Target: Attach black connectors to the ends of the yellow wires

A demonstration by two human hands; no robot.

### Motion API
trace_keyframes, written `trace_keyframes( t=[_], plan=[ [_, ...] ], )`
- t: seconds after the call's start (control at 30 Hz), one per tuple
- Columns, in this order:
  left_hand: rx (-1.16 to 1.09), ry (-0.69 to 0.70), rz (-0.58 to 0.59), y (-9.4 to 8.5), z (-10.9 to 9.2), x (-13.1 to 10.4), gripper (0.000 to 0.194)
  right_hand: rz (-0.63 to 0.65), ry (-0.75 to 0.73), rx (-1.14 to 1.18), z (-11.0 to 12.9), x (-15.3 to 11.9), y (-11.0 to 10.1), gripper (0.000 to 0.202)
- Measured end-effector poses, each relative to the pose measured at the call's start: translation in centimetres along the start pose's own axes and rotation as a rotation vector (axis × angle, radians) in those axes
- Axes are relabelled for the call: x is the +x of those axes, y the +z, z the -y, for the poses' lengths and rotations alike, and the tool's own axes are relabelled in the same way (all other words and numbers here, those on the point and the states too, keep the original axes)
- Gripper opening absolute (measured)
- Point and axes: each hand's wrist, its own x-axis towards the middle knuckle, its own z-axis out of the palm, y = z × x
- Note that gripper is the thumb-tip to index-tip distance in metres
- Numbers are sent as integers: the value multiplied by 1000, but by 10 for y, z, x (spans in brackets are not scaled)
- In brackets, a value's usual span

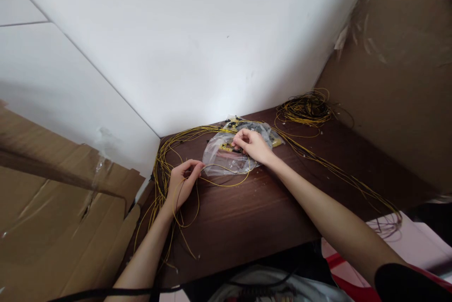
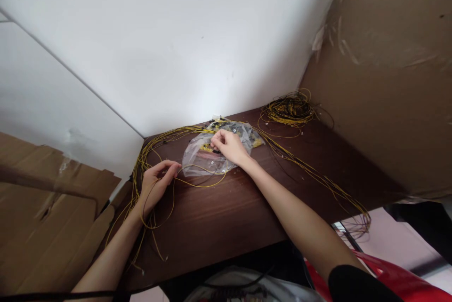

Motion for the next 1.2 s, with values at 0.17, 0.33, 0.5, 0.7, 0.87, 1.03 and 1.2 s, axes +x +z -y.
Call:
trace_keyframes(
  t=[0.17, 0.33, 0.5, 0.7, 0.87, 1.03, 1.2],
  plan=[
    [14, 6, 2, 0, 0, 0, 24, 27, -9, -39, -2, -3, 3, 12],
    [25, 0, 8, 0, -1, 0, 23, 62, -10, -27, -1, -4, 5, 10],
    [27, 2, 4, 0, -1, 0, 24, 90, 71, 204, -1, -1, 6, 10],
    [22, 2, 12, 0, -1, 0, 25, 63, 89, 225, -5, 1, 5, 10],
    [13, 18, 15, 0, 0, 0, 25, 128, 129, 176, -8, 1, 7, 10],
    [12, 13, 21, 1, 2, 0, 24, 191, 136, 175, 2, -4, 9, 9],
    [-1, 15, 23, 2, 5, 0, 25, 178, 38, -8, 8, -8, 8, 7]
  ],
)
